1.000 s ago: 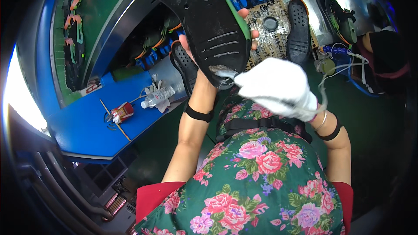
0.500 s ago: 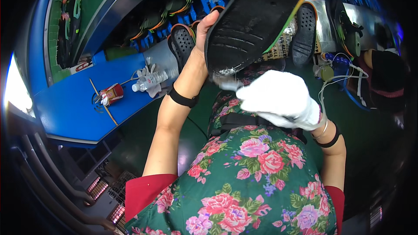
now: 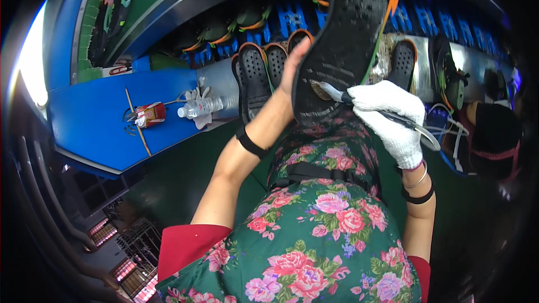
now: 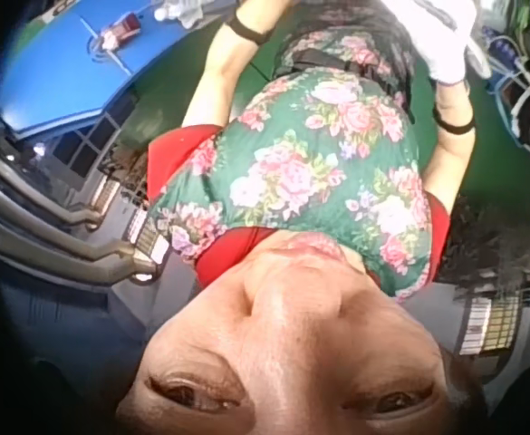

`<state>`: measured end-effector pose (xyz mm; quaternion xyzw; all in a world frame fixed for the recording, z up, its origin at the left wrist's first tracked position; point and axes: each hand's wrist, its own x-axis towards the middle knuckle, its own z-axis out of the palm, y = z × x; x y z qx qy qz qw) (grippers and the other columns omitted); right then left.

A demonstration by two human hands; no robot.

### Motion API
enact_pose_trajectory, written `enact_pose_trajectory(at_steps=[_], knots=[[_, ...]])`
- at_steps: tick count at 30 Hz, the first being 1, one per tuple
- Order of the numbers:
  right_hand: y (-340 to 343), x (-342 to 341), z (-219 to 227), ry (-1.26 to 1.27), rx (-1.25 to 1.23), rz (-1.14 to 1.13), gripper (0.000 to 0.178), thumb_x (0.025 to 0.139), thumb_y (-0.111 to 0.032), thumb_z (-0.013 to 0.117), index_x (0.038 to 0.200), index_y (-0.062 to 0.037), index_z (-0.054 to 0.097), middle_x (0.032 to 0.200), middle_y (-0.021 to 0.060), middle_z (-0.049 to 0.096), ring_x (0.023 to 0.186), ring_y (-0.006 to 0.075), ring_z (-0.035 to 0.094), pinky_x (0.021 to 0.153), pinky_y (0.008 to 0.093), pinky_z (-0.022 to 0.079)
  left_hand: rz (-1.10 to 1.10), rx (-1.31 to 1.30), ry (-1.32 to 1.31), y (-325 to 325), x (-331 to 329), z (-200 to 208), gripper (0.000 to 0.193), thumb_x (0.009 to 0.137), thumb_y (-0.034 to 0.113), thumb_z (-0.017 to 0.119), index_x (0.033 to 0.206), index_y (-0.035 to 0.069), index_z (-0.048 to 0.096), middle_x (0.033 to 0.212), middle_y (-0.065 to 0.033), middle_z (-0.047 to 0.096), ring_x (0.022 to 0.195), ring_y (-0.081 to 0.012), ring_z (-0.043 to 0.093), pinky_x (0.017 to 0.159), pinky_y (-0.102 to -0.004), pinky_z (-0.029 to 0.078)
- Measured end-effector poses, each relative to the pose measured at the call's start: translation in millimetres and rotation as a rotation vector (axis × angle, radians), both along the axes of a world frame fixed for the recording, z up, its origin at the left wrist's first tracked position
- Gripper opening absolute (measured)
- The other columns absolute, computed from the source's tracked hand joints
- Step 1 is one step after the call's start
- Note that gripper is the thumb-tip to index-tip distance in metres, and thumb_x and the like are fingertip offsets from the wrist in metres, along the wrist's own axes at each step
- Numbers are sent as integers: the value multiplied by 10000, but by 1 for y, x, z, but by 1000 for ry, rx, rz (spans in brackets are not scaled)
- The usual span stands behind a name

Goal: Applying liquid adhesive to the bottom of shoe soles using a manual brush.

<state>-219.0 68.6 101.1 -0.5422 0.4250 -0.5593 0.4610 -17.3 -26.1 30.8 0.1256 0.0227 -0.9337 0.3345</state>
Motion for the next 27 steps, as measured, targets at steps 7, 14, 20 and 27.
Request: enact_pose_trajectory(at_steps=[7,14,20,27], knots=[[-45,-16,31,883,-627,-224,348,783,40,775,1112,-76,784,1104,106,780,926,264,747,828,382,583,-119,-74,15,39,15,-13,798,1020,624,447,1571,47,430,1489,-275,541,1290,-446,609,1077,-600,511],[-6,-6,21,-98,-88,42,132,782,44,779,893,-14,740,999,193,766,890,260,741,803,377,587,57,-488,260,18,77,32,1213,815,632,802,1638,12,161,1608,-360,257,1353,-597,461,1029,-647,543],[1,-13,-13,-480,336,-204,206,812,97,742,998,10,765,1033,143,780,769,104,676,641,209,500,143,-797,331,-115,178,121,1180,886,544,778,1652,34,41,1655,-344,93,1458,-608,280,1060,-631,527],[23,-37,-61,-612,389,-218,219,822,65,729,1039,41,750,1039,167,774,664,83,602,567,196,434,860,-229,242,-155,175,94,831,1062,516,450,1653,18,148,1688,-259,193,1526,-433,302,1203,-603,365]])
